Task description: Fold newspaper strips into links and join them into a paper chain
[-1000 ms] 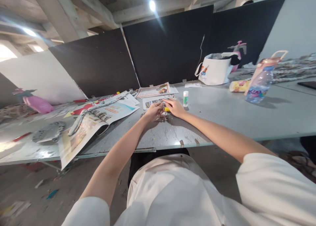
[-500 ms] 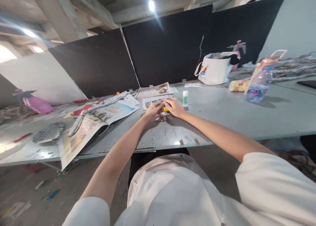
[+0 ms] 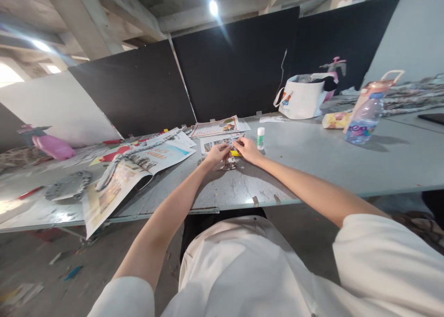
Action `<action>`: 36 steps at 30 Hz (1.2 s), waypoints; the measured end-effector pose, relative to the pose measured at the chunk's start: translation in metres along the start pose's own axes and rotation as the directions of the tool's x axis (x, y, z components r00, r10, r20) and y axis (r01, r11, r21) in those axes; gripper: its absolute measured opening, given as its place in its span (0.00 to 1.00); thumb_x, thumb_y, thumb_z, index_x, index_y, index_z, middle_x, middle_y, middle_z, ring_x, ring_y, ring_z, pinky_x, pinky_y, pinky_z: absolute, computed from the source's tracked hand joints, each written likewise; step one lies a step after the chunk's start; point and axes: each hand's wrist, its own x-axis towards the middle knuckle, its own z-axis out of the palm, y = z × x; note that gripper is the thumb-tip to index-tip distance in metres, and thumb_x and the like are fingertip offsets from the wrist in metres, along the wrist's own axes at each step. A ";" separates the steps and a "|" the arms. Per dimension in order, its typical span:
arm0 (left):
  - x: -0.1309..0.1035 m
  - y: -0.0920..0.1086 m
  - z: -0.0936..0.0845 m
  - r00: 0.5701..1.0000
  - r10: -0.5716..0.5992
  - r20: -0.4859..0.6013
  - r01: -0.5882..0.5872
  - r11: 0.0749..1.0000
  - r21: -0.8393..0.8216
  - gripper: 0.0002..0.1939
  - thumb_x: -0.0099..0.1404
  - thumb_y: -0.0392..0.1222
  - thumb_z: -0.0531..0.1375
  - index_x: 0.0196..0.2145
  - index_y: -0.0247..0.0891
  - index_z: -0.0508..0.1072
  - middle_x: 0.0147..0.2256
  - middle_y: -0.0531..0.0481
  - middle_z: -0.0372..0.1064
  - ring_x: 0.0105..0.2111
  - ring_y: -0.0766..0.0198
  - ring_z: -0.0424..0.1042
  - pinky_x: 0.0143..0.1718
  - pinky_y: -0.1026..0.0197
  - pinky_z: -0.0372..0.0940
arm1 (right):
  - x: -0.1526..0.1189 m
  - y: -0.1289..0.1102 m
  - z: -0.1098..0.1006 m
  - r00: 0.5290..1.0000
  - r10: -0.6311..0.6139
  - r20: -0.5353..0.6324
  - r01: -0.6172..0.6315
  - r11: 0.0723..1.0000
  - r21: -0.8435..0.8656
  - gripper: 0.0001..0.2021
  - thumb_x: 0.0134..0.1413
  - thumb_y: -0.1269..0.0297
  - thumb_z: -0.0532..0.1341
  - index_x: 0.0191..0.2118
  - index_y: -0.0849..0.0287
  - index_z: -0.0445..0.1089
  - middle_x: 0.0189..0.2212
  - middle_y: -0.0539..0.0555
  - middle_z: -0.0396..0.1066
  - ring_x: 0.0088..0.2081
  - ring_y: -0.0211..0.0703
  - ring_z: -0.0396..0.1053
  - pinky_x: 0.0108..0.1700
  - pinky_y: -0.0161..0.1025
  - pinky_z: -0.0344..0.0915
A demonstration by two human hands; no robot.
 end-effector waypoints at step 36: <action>0.003 -0.005 0.001 0.969 -0.177 -0.173 0.168 0.984 -0.064 0.08 0.67 0.39 0.72 0.36 0.36 0.76 0.24 0.52 0.75 0.22 0.69 0.68 0.28 0.65 0.61 | -0.005 -0.007 0.002 0.993 -0.108 0.044 0.112 0.989 -0.097 0.23 0.69 0.36 0.64 0.44 0.53 0.77 0.39 0.58 0.82 0.37 0.52 0.75 0.41 0.46 0.68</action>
